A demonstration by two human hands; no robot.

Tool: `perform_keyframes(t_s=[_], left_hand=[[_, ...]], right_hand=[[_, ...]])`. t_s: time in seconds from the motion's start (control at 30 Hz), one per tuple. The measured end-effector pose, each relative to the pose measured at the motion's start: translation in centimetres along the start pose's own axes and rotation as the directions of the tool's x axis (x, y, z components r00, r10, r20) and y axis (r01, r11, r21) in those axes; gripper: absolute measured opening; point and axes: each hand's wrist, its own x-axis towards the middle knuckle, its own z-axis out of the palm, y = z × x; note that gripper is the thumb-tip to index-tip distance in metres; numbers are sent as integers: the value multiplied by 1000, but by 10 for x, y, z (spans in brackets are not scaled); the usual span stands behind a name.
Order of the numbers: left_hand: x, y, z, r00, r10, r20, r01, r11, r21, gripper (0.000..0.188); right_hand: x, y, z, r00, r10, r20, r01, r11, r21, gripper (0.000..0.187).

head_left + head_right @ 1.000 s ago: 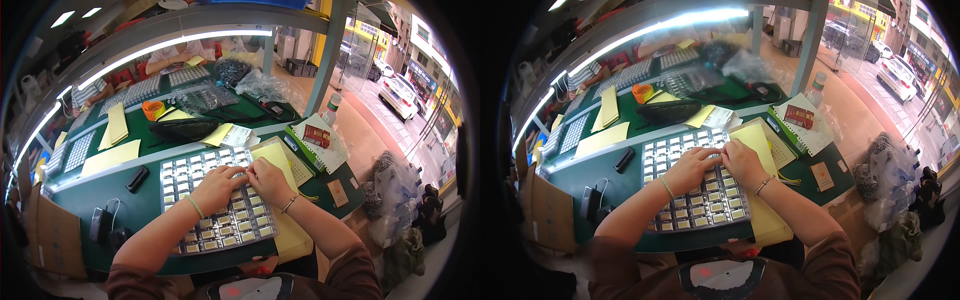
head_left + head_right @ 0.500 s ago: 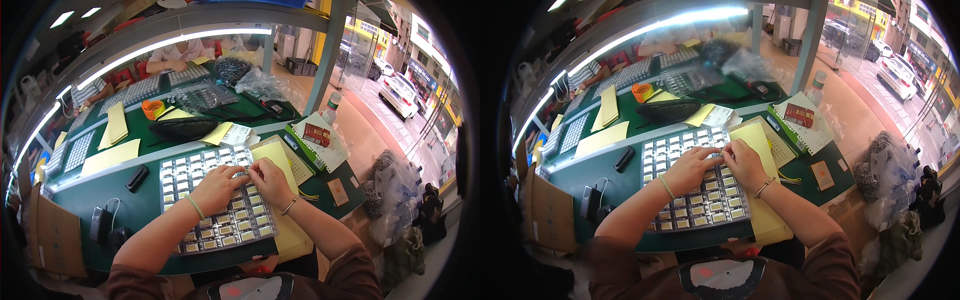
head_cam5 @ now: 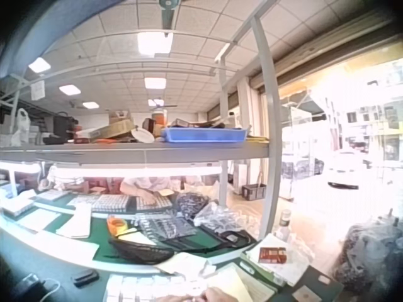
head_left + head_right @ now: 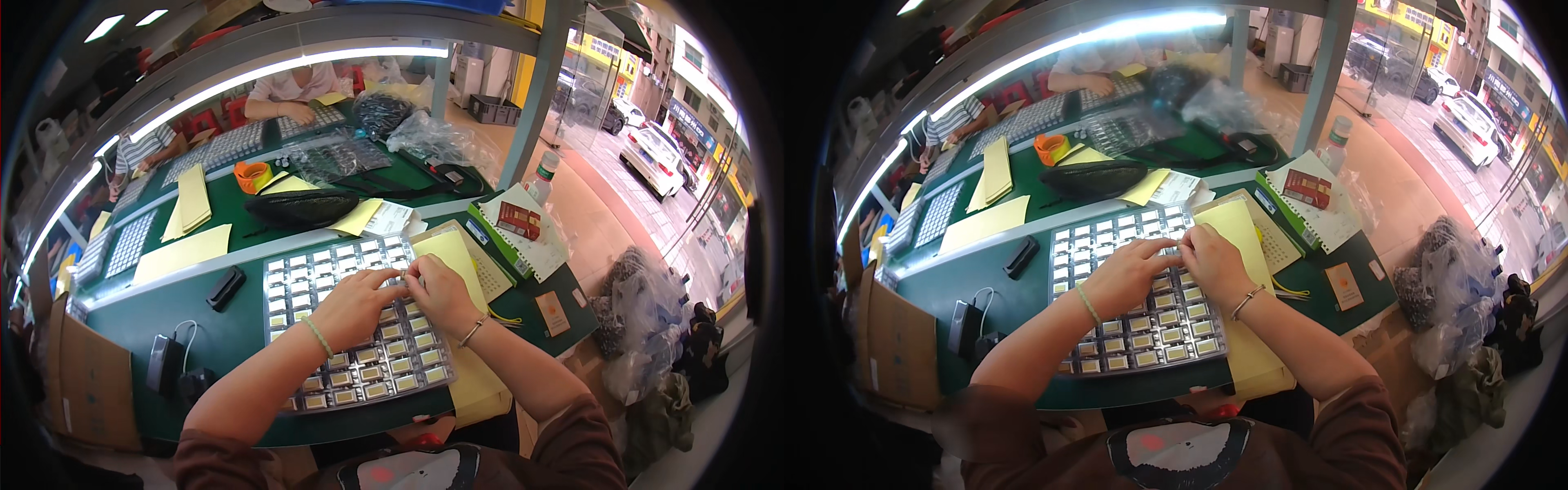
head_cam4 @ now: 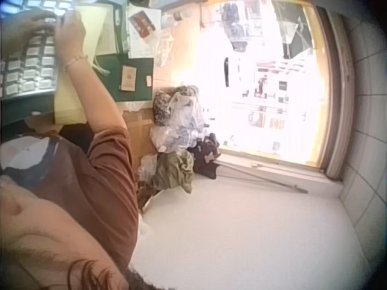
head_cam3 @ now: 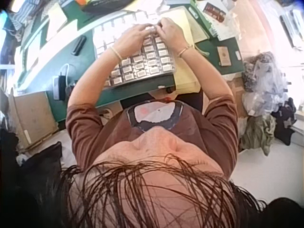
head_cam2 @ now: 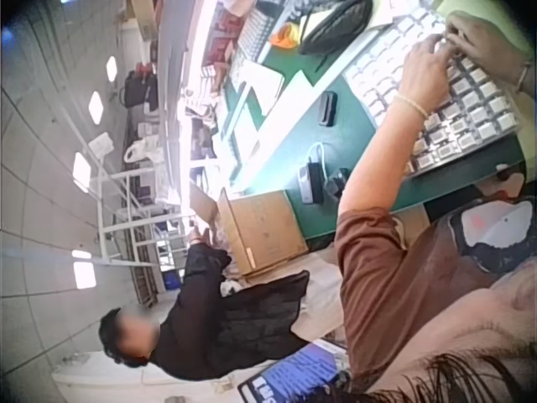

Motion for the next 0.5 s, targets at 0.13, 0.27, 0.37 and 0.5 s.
perform_keyframes(t_s=[0.13,0.27,0.37,0.5], left_hand=[[0,1,-2,1000,10,-26,-10,1000,16,54],[1,-5,2,998,58,-23,-58,998,-11,53],[3,-4,1,999,33,-2,-33,998,-52,52],[4,-5,4,1000,8,7,-7,998,-61,51]], right_hand=[[-2,3,-2,999,-51,3,51,999,1,12],[-1,5,-2,998,-63,18,63,998,2,12],[1,7,0,999,-53,10,54,998,-31,12],[2,3,-4,999,33,37,-34,999,32,14]])
